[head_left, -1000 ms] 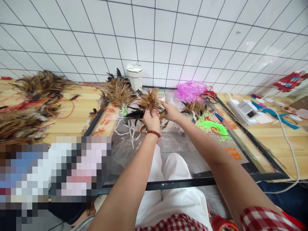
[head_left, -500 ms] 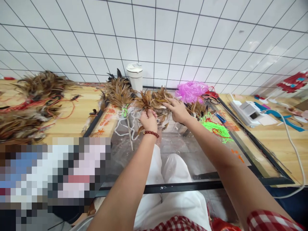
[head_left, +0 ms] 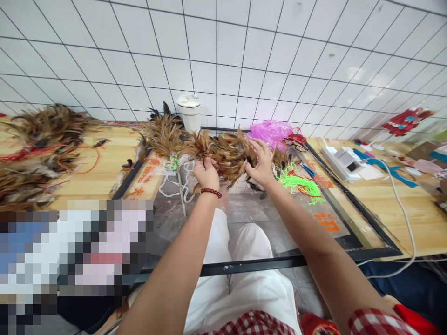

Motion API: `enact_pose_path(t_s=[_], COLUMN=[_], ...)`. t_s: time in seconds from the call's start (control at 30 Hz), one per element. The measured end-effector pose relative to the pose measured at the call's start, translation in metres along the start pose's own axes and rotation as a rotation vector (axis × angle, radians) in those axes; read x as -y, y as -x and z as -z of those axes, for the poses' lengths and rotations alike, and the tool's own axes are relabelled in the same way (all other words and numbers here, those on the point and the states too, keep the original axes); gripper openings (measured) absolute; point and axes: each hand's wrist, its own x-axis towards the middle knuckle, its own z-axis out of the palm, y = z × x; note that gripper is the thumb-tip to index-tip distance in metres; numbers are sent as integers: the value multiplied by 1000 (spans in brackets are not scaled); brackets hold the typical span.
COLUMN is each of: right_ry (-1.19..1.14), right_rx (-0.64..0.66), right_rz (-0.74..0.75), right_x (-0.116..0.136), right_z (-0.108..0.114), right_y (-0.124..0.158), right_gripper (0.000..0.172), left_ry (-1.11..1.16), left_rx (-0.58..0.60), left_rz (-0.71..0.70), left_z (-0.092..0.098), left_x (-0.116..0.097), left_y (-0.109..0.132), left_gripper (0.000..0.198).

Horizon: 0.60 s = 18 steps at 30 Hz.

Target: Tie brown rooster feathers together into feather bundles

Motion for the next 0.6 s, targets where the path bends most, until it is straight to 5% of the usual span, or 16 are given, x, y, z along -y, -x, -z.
enact_pose_path(t_s=[0.1, 0.23, 0.4, 0.6], right_ry=[-45, -146, 46, 166], right_rx=[40, 333, 507, 446], right_rz=[-33, 10, 174, 11], right_x=[-14, -20, 6, 10], right_z=[4, 4, -11, -43], right_y=[-8, -15, -10, -29], right_gripper=[98, 119, 86, 71], left_ry=[-9, -21, -11, 26], left_rx=[-8, -10, -12, -6], left_rz=[21, 34, 22, 25], left_z=[0, 0, 0, 0], left_x=[-2, -3, -4, -6], left_y=[-1, 0, 0, -1], left_gripper=[11, 12, 12, 12])
